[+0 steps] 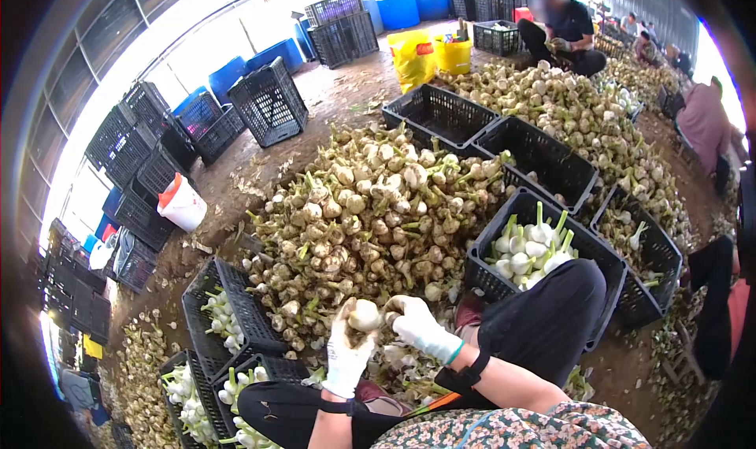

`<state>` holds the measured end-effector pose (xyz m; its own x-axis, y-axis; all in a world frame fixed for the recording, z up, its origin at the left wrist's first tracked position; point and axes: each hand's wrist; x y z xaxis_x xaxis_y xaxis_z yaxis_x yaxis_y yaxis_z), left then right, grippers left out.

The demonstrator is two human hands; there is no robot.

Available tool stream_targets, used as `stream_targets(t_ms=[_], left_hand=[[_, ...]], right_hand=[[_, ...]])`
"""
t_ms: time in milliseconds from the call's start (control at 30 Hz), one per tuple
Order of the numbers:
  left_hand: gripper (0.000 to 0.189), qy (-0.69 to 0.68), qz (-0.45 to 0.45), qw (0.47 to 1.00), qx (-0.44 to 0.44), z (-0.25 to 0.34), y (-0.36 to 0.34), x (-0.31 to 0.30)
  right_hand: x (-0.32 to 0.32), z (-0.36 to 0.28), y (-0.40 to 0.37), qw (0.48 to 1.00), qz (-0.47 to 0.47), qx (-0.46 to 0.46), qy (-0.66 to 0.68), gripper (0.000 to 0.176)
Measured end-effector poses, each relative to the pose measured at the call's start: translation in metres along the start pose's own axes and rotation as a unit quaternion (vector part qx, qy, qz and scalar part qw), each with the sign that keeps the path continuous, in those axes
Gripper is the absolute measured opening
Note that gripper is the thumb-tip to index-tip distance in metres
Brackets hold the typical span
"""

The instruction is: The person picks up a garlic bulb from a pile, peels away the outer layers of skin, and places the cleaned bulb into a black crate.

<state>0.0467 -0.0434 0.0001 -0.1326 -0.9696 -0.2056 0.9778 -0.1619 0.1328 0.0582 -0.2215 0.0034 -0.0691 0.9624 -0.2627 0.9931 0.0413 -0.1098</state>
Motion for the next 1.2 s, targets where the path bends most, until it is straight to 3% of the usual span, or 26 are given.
stream_targets(t_ms=[67, 100, 167, 200, 233, 300, 367, 433, 533, 567, 700, 833, 1100, 1200], left_hand=[[0.054, -0.103, 0.043, 0.990, -0.092, 0.006, -0.006, 0.012], [0.042, -0.133, 0.112, 0.979, -0.109, 0.013, -0.006, 0.021], [0.026, -0.226, 0.194, 0.951, -0.086, -0.011, -0.003, 0.025], [0.017, -0.276, 0.205, 0.931, -0.124, -0.007, -0.002, 0.024], [0.025, -0.343, 0.191, 0.909, -0.141, 0.001, -0.001, 0.021], [0.020, -0.452, 0.160, 0.871, -0.110, 0.017, -0.005, 0.012], [0.021, -0.447, 0.153, 0.875, -0.105, 0.016, -0.001, 0.005], [0.021, -0.384, 0.168, 0.904, -0.082, 0.014, -0.001, 0.005], [0.021, -0.371, 0.176, 0.909, -0.065, 0.004, -0.002, 0.013], [0.021, -0.346, 0.184, 0.919, -0.041, 0.002, -0.003, 0.017], [0.026, -0.215, 0.255, 0.941, -0.052, -0.010, -0.009, 0.032], [0.027, -0.195, 0.296, 0.933, -0.060, -0.009, -0.013, 0.040], [0.020, -0.173, 0.275, 0.942, -0.086, -0.025, -0.025, 0.047], [0.018, -0.249, 0.230, 0.934, -0.109, -0.024, -0.028, 0.039]], right_hand=[[0.008, -0.005, -0.006, 0.999, 0.025, -0.026, -0.013, 0.023], [0.010, -0.004, -0.005, 0.999, 0.023, -0.024, -0.010, 0.023], [0.011, 0.001, -0.004, 0.997, 0.048, -0.048, -0.047, 0.024], [0.010, 0.007, -0.002, 0.992, 0.065, -0.060, -0.086, 0.021], [0.009, 0.021, 0.002, 0.992, 0.065, -0.059, -0.086, 0.021], [0.001, 0.049, 0.013, 0.976, 0.100, -0.031, -0.189, 0.021], [-0.011, 0.076, 0.021, 0.965, 0.008, 0.023, -0.261, 0.026], [-0.013, 0.064, 0.019, 0.972, -0.062, 0.022, -0.227, 0.032], [-0.001, 0.013, 0.004, 0.997, 0.002, -0.053, -0.061, 0.033], [-0.001, -0.012, -0.004, 0.999, -0.030, 0.020, -0.018, 0.031], [0.006, -0.027, -0.010, 0.995, 0.002, -0.040, -0.095, 0.025], [0.016, -0.015, -0.013, 0.989, -0.002, -0.074, -0.131, 0.028], [0.023, 0.004, -0.008, 0.977, 0.057, -0.101, -0.181, 0.028], [0.015, 0.007, -0.004, 0.980, 0.049, -0.068, -0.182, 0.026]])
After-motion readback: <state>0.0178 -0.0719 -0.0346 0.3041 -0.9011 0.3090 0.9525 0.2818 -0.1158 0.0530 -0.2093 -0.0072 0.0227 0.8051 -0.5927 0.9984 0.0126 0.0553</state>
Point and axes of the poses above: each hand's wrist, its own y-axis towards the middle knuckle, its own x-axis out of the palm, z = x × y, and after that the axes turned 2 degrees about -y, right-handed
